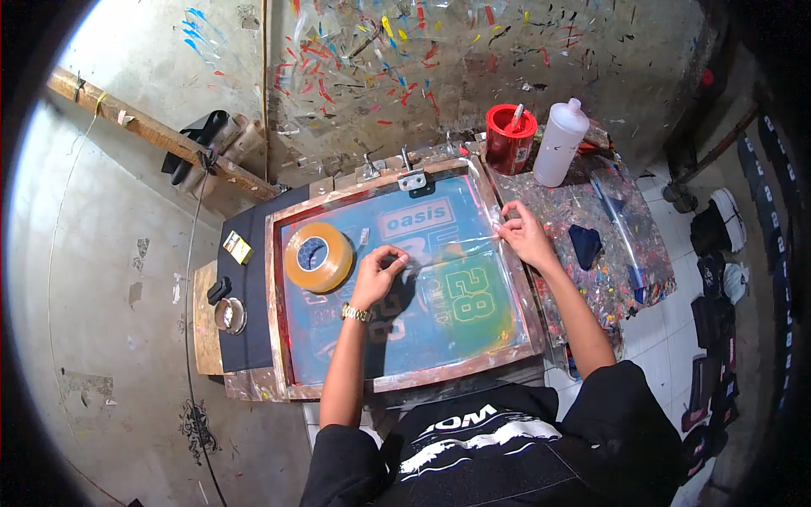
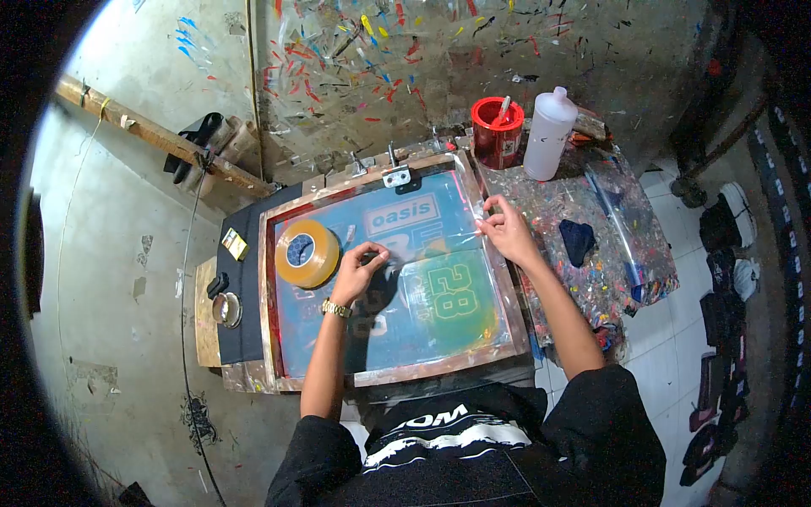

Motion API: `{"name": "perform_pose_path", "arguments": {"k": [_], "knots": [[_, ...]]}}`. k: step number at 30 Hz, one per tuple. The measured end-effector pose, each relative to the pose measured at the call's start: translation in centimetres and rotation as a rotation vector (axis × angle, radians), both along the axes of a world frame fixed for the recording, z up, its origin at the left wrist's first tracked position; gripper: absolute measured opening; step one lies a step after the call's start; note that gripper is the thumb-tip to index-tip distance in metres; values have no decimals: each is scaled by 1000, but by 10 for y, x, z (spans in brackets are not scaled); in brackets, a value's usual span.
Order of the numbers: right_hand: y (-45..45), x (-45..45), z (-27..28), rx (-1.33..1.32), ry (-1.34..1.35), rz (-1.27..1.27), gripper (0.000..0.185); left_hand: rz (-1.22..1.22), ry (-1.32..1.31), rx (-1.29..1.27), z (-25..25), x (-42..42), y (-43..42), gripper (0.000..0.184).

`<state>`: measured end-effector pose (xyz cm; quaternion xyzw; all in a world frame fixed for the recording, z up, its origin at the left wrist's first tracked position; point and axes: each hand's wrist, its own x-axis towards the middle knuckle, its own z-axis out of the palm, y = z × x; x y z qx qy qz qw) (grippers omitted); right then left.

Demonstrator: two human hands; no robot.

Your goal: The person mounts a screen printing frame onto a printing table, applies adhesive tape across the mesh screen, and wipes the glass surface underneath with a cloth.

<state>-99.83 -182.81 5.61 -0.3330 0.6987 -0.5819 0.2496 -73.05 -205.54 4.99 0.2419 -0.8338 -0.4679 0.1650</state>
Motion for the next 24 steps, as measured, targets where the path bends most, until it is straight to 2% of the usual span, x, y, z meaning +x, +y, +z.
{"name": "perform_pose_path", "arguments": {"k": [3, 5, 10, 13, 15, 17, 21, 24], "knots": [[2, -5, 1, 20, 78, 123, 19, 41, -12, 111, 4, -1, 4, 18], [9, -3, 7, 78, 274, 179, 17, 45, 20, 86, 4, -1, 5, 16], [12, 2, 15, 50, 371, 209, 20, 107, 155, 125, 10, 0, 14, 11], [14, 7, 28, 131, 375, 226, 21, 59, 117, 3, 7, 2, 9, 6], [16, 7, 26, 180, 392, 230, 22, -85, 161, -300, 8, 1, 6, 20], [16, 6, 18, 57, 536, 227, 25, -71, 118, -272, 8, -1, 9, 25], [14, 6, 14, 83, 492, 221, 29, -113, 115, -391, 15, 0, 14, 18], [11, 7, 12, 102, 562, 226, 29, -124, 120, -461, 18, 1, 17, 14]]}}
